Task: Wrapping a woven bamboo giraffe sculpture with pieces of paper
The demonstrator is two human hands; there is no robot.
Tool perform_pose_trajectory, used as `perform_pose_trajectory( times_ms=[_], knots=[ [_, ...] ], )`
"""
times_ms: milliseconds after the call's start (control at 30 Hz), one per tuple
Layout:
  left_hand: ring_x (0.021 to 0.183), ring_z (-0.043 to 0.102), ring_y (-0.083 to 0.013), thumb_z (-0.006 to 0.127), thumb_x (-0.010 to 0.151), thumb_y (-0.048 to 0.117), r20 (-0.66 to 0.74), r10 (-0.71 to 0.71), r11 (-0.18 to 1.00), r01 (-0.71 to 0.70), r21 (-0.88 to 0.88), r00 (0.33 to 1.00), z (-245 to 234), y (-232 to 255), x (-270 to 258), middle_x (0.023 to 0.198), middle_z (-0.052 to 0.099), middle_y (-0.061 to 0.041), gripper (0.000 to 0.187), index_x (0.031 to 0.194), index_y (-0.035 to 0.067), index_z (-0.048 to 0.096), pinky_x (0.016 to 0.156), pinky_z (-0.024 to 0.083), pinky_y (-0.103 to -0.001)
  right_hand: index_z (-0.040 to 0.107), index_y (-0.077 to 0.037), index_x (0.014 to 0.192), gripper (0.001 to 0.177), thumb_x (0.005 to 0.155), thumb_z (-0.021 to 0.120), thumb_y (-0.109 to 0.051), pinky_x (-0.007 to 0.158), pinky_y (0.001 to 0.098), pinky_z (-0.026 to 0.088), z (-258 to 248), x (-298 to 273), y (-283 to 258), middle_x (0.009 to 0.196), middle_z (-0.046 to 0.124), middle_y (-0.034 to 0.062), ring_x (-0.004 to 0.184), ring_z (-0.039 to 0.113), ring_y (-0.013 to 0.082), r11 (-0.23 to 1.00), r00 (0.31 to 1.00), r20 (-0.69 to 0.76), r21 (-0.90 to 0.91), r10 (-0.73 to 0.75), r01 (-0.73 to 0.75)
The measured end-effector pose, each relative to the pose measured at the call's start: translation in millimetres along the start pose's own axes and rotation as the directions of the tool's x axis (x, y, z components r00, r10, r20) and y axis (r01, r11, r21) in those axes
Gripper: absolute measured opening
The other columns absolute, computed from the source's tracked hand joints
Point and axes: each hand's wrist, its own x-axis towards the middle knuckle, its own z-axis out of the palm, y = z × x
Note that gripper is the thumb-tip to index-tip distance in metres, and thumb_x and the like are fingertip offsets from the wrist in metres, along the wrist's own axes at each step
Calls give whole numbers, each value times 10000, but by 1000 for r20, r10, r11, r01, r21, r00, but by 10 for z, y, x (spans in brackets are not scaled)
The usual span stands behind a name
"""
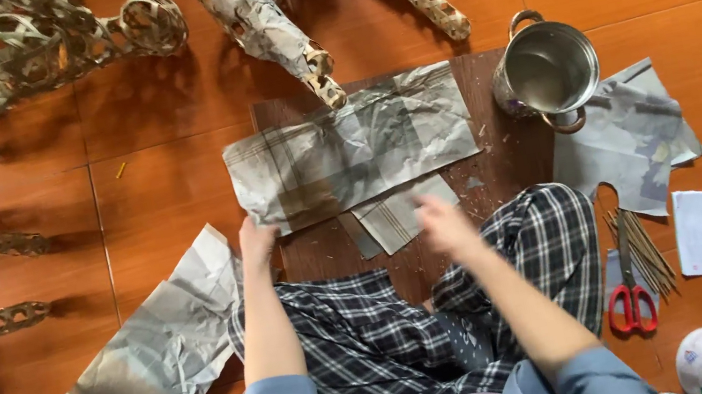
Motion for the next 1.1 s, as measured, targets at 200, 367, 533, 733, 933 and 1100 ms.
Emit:
perform_pose_trajectory(
  times_ms=[200, 367, 533, 733, 933, 1100],
  knots=[
    [1090, 617, -428, 684, 639, 88, 74, -7, 956, -15, 294, 997, -29, 418, -220, 1026, 678, -259, 444, 1069, -5, 623, 929, 479, -523, 520, -153, 1376, 434, 958, 618, -210, 266, 227, 268, 459, 682, 883, 613, 445, 59, 358, 323, 96, 933, 948, 9, -182, 317, -310],
    [1059, 646, -368, 751, 638, 217, 4, -37, 958, 34, 284, 999, 58, -69, 126, 988, 701, -175, 460, 1064, 76, 650, 880, 504, -500, 534, -188, 1211, 257, 971, 597, -252, 275, 156, 212, -626, 837, 692, 586, 397, -10, 334, 258, 28, 995, 864, -504, 74, -21, 68],
    [1092, 622, -400, 753, 684, 271, 6, -28, 938, 24, 347, 1000, 17, 16, 118, 1042, 683, -217, 467, 1083, 62, 628, 924, 496, -519, 505, -189, 964, 70, 996, 490, -249, 275, 152, 194, -724, 388, 556, 580, 302, -59, 337, 246, 21, 994, 879, -475, 78, -28, 74],
    [1101, 607, -443, 656, 679, 130, 31, 5, 903, -18, 430, 1000, -70, 177, -64, 1038, 655, -272, 411, 1059, -3, 576, 952, 486, -538, 457, -208, 951, 107, 1018, 381, -244, 289, 151, 172, -382, -63, 702, 583, 192, -104, 351, 189, 7, 983, 873, -484, 129, -54, 133],
    [1091, 611, -444, 616, 703, 138, 95, 44, 871, -85, 483, 994, -52, 211, -120, 1022, 656, -268, 360, 1034, 0, 580, 935, 497, -526, 499, -196, 1033, 163, 1046, 350, -264, 285, 164, 218, -205, -578, -207, 536, 255, -43, 337, 258, 49, 949, 792, -559, 28, -247, 315],
    [1108, 597, -468, 665, 722, 212, 164, 42, 884, -113, 454, 986, -45, 291, -185, 1054, 643, -308, 417, 1057, -18, 570, 954, 476, -544, 526, -153, 1091, 193, 1048, 369, -257, 287, 152, 232, -1156, -299, -962, 587, 349, -21, 363, 301, 36, 933, 775, -554, -11, -305, 360]
  ],
)
